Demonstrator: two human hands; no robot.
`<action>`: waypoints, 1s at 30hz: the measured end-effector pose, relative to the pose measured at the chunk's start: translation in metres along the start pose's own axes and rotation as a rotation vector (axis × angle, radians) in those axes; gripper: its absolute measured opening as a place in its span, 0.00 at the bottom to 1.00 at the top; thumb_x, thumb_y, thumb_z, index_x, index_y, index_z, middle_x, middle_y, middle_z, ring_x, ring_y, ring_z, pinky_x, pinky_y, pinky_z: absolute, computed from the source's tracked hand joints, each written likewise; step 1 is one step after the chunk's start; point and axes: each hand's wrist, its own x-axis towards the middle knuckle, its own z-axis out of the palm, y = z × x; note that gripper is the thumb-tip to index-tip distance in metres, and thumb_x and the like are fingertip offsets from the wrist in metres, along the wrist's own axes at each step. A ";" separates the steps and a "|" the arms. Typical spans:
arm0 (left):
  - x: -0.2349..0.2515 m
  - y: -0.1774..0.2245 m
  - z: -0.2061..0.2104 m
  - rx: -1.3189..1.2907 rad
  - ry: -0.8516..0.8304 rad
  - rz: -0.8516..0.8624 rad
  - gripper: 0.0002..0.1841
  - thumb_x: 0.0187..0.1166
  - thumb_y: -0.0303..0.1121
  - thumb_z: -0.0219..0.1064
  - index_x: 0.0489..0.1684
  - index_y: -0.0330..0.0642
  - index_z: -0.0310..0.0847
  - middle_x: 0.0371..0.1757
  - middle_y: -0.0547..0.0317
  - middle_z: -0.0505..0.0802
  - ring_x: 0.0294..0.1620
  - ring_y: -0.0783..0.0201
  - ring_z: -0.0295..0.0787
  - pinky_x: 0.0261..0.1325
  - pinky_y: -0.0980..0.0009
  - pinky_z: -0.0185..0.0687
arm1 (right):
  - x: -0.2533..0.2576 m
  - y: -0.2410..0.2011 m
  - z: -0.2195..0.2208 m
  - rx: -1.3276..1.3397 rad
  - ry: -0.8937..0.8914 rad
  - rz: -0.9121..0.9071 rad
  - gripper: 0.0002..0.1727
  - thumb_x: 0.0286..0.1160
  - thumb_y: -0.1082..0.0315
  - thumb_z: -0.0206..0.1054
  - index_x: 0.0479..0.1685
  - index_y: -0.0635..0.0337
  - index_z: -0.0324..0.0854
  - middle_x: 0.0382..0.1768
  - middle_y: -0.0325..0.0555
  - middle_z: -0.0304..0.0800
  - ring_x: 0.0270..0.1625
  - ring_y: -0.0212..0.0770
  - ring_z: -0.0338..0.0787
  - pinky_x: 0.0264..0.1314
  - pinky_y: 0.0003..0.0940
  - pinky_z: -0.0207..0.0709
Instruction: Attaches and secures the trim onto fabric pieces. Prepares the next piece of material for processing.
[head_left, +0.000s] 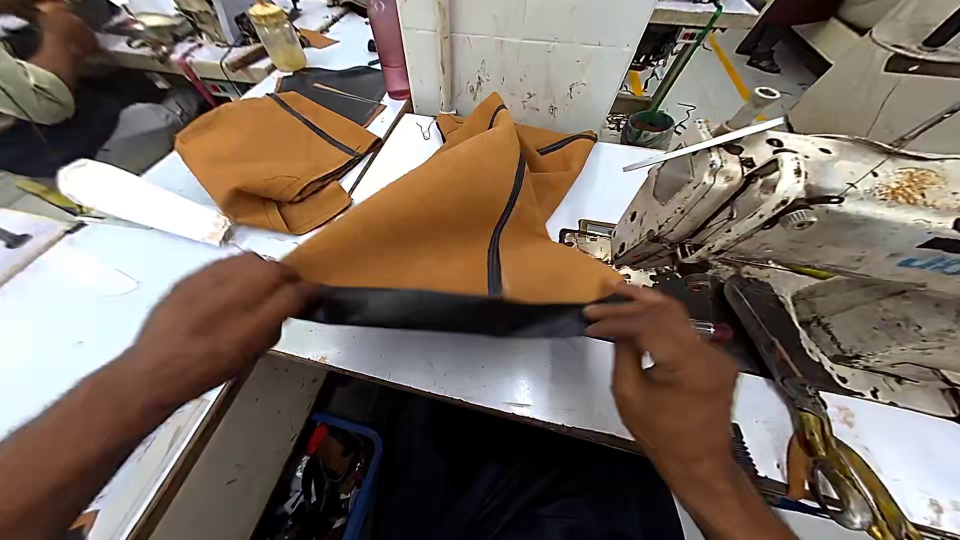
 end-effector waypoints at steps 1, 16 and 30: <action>-0.012 0.002 0.014 0.012 -0.071 0.086 0.11 0.78 0.20 0.55 0.48 0.31 0.84 0.40 0.37 0.88 0.37 0.38 0.87 0.39 0.44 0.83 | -0.014 0.011 0.010 -0.068 -0.122 -0.088 0.12 0.75 0.80 0.61 0.40 0.60 0.92 0.52 0.43 0.95 0.72 0.47 0.86 0.78 0.44 0.79; 0.020 0.071 0.021 -0.225 -0.338 -0.214 0.27 0.83 0.57 0.57 0.64 0.44 0.86 0.61 0.50 0.88 0.64 0.48 0.86 0.65 0.47 0.82 | -0.055 0.013 0.030 -0.342 -0.500 -0.149 0.20 0.75 0.78 0.58 0.57 0.54 0.91 0.65 0.41 0.92 0.80 0.45 0.81 0.79 0.38 0.78; 0.059 0.100 0.085 -0.669 -0.457 -0.304 0.17 0.79 0.55 0.68 0.33 0.53 0.87 0.31 0.73 0.85 0.33 0.75 0.83 0.37 0.74 0.82 | -0.069 -0.024 0.040 -0.322 -0.480 -0.138 0.28 0.92 0.52 0.50 0.79 0.60 0.77 0.83 0.48 0.76 0.89 0.47 0.69 0.92 0.55 0.57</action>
